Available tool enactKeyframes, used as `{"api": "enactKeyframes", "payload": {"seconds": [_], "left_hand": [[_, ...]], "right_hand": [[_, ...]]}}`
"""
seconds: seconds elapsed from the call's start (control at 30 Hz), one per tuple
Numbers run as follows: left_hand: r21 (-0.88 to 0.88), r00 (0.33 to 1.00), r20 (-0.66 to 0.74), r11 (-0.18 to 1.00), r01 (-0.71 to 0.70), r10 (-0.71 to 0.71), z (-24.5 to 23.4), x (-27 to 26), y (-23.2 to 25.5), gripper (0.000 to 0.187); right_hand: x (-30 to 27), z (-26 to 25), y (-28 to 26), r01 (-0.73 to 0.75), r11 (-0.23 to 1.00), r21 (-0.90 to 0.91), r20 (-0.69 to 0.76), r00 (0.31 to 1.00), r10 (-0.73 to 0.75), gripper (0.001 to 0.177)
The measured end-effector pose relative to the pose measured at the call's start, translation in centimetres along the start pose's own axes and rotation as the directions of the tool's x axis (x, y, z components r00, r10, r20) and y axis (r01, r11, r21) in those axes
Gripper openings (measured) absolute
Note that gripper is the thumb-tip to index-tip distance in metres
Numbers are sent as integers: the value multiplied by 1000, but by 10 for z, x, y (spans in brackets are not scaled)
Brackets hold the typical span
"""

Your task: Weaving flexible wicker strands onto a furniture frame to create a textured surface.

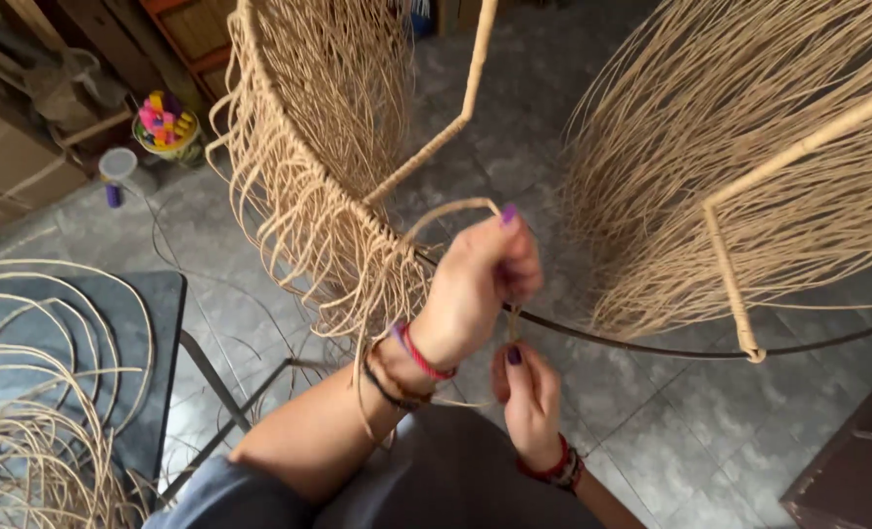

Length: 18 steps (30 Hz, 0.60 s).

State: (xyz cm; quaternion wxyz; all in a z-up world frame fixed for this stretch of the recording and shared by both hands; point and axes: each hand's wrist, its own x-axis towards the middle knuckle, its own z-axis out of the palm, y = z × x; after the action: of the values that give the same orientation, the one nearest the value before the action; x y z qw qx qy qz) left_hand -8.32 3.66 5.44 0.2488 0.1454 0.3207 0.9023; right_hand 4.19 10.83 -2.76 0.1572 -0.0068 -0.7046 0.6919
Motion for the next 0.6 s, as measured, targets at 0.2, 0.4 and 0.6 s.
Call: {"api": "enactKeyframes", "payload": {"seconds": [0.2, 0.4, 0.6], "left_hand": [[-279, 991, -89, 958, 69, -98, 7, 21, 2, 51], [-252, 979, -202, 967, -37, -15, 10, 34, -8, 51], [472, 818, 306, 669, -575, 487, 4, -16, 18, 51]], "right_hand": [[0, -12, 15, -9, 990, 138, 48, 999, 2, 51], [-15, -18, 28, -13, 999, 29, 44, 999, 11, 52], [2, -30, 29, 104, 934, -342, 251, 968, -16, 31]]}}
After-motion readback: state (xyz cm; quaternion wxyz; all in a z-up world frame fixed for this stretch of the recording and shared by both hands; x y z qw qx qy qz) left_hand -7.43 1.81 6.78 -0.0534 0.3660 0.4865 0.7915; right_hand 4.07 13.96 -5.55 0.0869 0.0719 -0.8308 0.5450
